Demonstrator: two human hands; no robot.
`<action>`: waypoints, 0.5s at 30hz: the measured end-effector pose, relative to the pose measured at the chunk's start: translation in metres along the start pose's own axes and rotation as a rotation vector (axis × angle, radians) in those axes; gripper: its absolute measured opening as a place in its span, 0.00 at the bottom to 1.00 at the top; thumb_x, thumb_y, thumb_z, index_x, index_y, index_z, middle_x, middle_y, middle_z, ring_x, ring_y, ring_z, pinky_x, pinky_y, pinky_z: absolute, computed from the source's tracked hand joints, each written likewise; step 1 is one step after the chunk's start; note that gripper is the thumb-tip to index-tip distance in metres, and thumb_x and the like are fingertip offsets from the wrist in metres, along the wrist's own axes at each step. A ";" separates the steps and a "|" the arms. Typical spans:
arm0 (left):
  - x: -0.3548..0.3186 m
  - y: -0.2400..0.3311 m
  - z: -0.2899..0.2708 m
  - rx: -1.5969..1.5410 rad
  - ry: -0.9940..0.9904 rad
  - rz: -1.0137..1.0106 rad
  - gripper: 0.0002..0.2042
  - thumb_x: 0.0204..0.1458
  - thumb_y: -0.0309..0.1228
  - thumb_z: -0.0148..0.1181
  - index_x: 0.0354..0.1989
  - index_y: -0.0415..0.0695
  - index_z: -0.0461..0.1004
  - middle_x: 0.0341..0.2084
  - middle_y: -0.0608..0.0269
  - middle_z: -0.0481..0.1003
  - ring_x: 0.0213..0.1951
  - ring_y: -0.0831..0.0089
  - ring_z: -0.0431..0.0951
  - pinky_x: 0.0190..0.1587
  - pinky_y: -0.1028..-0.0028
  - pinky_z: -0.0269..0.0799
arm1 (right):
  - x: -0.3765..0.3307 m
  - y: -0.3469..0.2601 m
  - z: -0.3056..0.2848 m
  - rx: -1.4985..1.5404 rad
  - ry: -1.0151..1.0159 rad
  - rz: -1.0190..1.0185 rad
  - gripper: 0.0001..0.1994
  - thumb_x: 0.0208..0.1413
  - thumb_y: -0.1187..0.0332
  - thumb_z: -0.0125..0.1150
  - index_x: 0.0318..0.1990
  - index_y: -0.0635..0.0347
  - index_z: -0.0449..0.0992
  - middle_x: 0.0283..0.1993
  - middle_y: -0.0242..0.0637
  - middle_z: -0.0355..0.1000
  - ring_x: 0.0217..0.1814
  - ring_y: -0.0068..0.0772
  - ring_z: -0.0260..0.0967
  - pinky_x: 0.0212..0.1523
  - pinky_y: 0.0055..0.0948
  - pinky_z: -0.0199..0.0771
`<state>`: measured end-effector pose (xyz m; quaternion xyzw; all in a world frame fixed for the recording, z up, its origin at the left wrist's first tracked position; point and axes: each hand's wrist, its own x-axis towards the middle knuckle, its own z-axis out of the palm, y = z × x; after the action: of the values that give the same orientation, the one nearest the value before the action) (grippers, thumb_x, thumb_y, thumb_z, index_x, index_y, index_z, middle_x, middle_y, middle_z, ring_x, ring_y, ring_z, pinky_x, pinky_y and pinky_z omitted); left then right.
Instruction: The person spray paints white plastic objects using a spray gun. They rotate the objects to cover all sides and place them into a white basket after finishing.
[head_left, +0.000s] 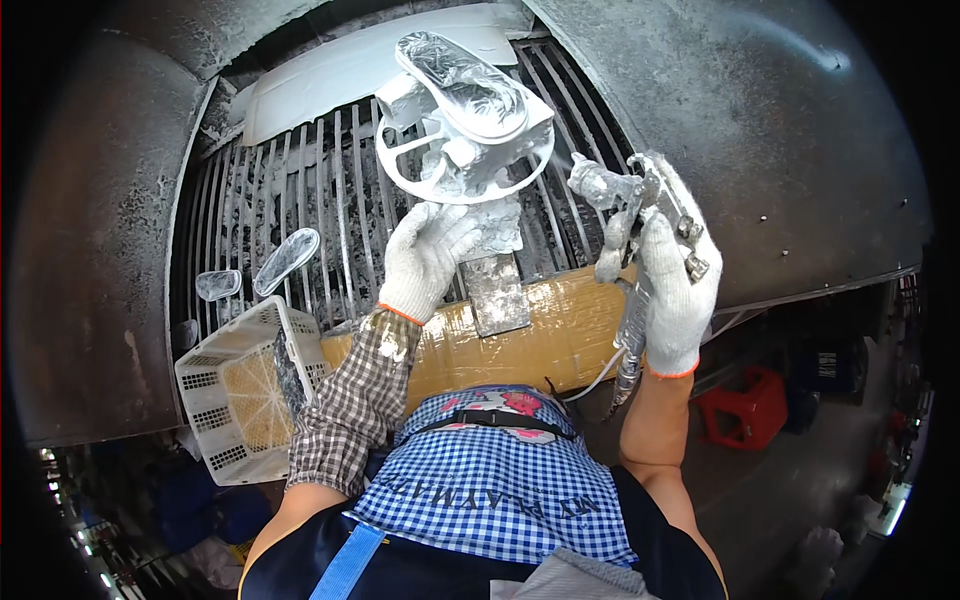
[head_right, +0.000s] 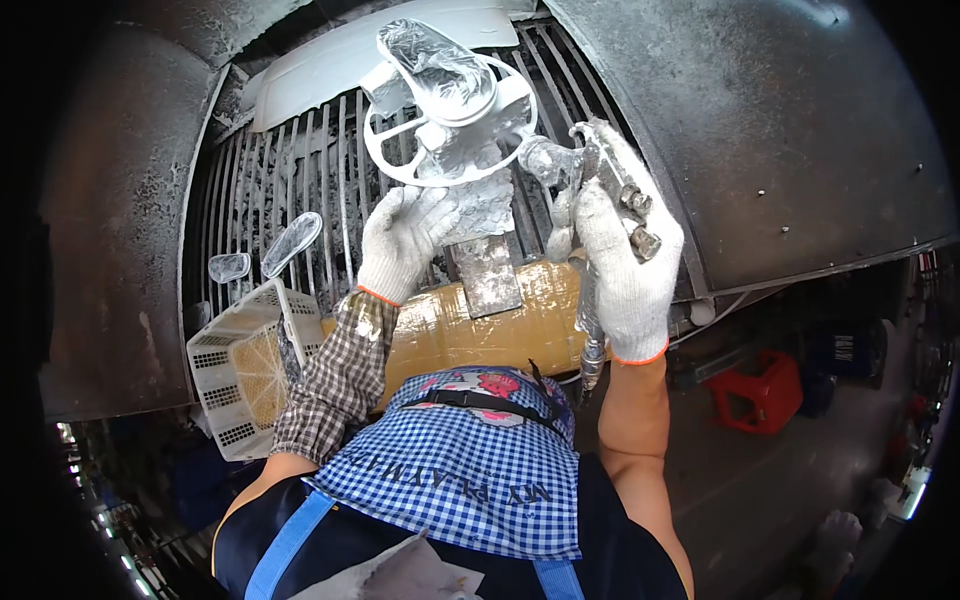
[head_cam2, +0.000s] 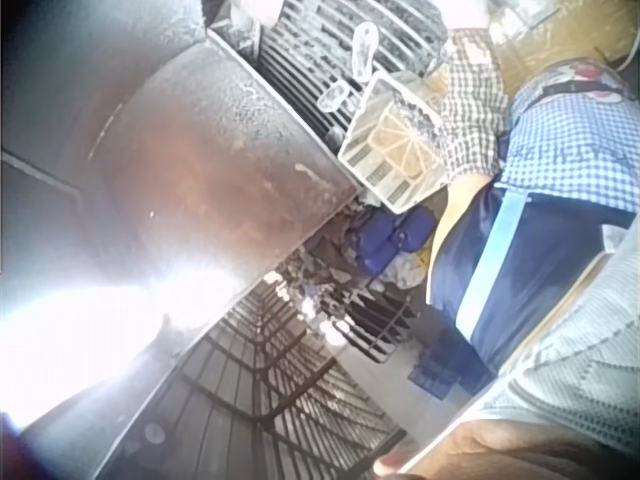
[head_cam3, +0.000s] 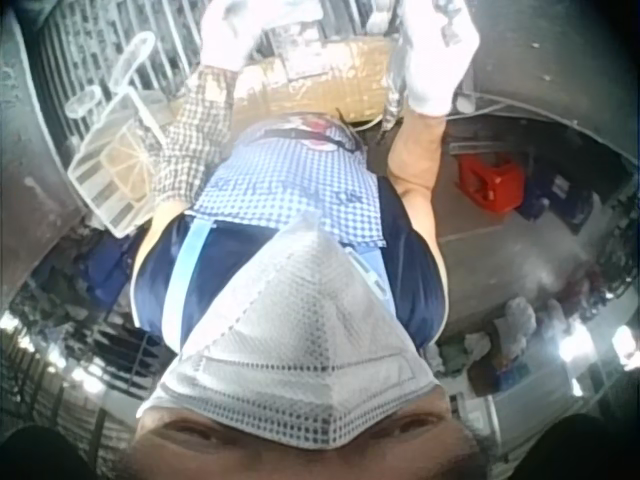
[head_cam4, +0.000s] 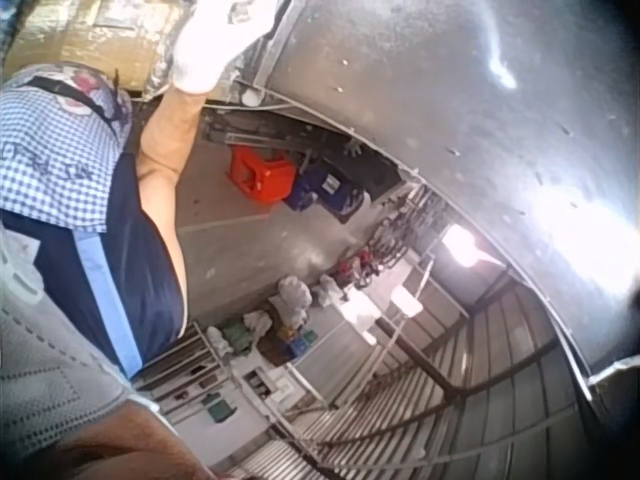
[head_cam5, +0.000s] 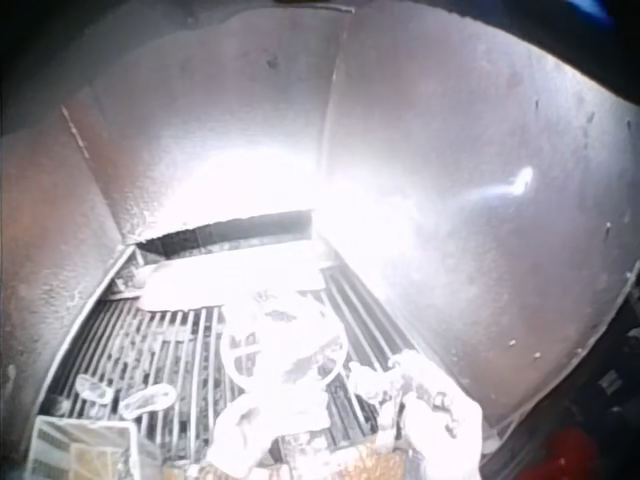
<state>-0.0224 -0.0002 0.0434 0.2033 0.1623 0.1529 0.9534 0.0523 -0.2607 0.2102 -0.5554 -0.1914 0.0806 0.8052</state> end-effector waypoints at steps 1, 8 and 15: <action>0.000 0.002 -0.001 0.006 0.015 0.003 0.21 0.67 0.39 0.59 0.60 0.35 0.73 0.59 0.38 0.75 0.61 0.44 0.77 0.65 0.44 0.76 | 0.000 0.000 0.000 0.017 0.002 0.011 0.24 0.73 0.73 0.57 0.74 0.68 0.67 0.42 0.35 0.77 0.37 0.17 0.72 0.36 0.19 0.76; 0.000 0.013 -0.009 0.029 0.071 0.056 0.17 0.66 0.38 0.60 0.55 0.38 0.76 0.54 0.43 0.79 0.53 0.47 0.81 0.58 0.49 0.79 | 0.004 0.005 -0.004 0.000 -0.054 0.041 0.24 0.74 0.72 0.57 0.74 0.67 0.67 0.45 0.33 0.78 0.38 0.15 0.72 0.38 0.18 0.76; 0.002 0.026 -0.014 0.020 0.053 0.087 0.17 0.66 0.39 0.61 0.53 0.38 0.75 0.57 0.38 0.77 0.54 0.45 0.81 0.58 0.48 0.80 | 0.006 0.005 0.001 0.011 -0.093 0.103 0.25 0.73 0.71 0.59 0.74 0.69 0.67 0.39 0.34 0.78 0.35 0.16 0.72 0.37 0.18 0.75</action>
<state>-0.0316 0.0284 0.0419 0.2156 0.1799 0.1980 0.9391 0.0579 -0.2556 0.2070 -0.5559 -0.1993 0.1489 0.7931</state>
